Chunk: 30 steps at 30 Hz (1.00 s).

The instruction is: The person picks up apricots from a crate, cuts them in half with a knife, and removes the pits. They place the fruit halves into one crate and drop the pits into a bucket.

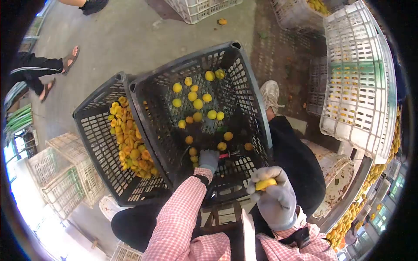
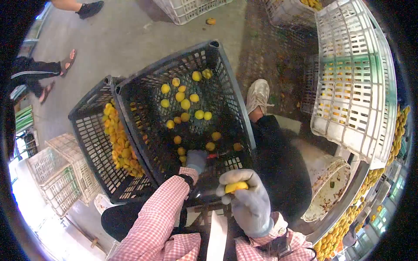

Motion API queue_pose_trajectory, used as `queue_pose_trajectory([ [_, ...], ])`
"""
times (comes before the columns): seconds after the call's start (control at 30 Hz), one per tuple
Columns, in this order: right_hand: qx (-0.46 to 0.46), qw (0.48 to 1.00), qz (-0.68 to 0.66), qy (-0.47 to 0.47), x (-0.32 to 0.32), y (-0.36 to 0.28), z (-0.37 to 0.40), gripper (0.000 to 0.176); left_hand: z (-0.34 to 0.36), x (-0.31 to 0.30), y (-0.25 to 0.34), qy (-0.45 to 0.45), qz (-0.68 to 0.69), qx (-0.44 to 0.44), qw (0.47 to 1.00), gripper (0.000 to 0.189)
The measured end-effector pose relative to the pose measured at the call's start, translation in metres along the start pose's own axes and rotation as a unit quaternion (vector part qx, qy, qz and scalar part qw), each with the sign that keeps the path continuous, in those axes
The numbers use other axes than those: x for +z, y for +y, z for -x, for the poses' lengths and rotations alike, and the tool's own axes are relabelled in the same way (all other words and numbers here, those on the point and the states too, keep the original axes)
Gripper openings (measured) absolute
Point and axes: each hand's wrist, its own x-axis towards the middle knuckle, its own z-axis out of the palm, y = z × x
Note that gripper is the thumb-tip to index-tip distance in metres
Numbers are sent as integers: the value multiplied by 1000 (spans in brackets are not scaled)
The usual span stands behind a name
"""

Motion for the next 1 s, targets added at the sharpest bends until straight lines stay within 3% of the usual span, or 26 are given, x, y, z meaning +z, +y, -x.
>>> queue_pose_trajectory([
  [0.1,-10,999,14,-42,0,4,0,31,-1,-8,-10,8,15,-3,1000,18],
  [0.17,-5,999,8,-40,3,3,0,31,7,-31,-10,-36,134,-14,990,20],
  [0.3,26,1000,-1,-1,8,1,4,29,11,-66,-4,-111,223,-57,967,26],
  [0.4,3,1000,-1,-28,-1,5,7,30,30,-91,-12,-44,298,-92,949,28],
  [0.5,-40,999,-8,-37,-3,11,10,29,51,-109,-26,-36,351,-126,927,31],
  [0.53,-68,996,-28,-47,-6,13,11,28,52,-104,-26,-33,348,-126,929,31],
  [0.67,-38,993,-83,-70,-4,10,18,26,48,-85,-12,-13,253,-136,958,42],
  [0.73,-15,996,-56,-63,-1,8,20,27,31,-71,1,-85,216,-155,960,44],
  [0.8,-6,997,-49,-58,0,7,18,25,35,-70,12,-11,179,-139,974,38],
  [0.83,1,996,-52,-71,-1,5,16,24,27,-59,14,-48,160,-124,978,32],
  [0.87,11,995,-56,-81,-2,4,15,24,19,-34,19,5,146,-111,983,27],
  [0.93,12,997,-61,-37,15,-5,14,22,14,-24,22,-1,89,-114,990,20],
  [1.0,86,987,-91,-96,3,-12,13,32,7,-11,13,21,70,-91,993,20],
])
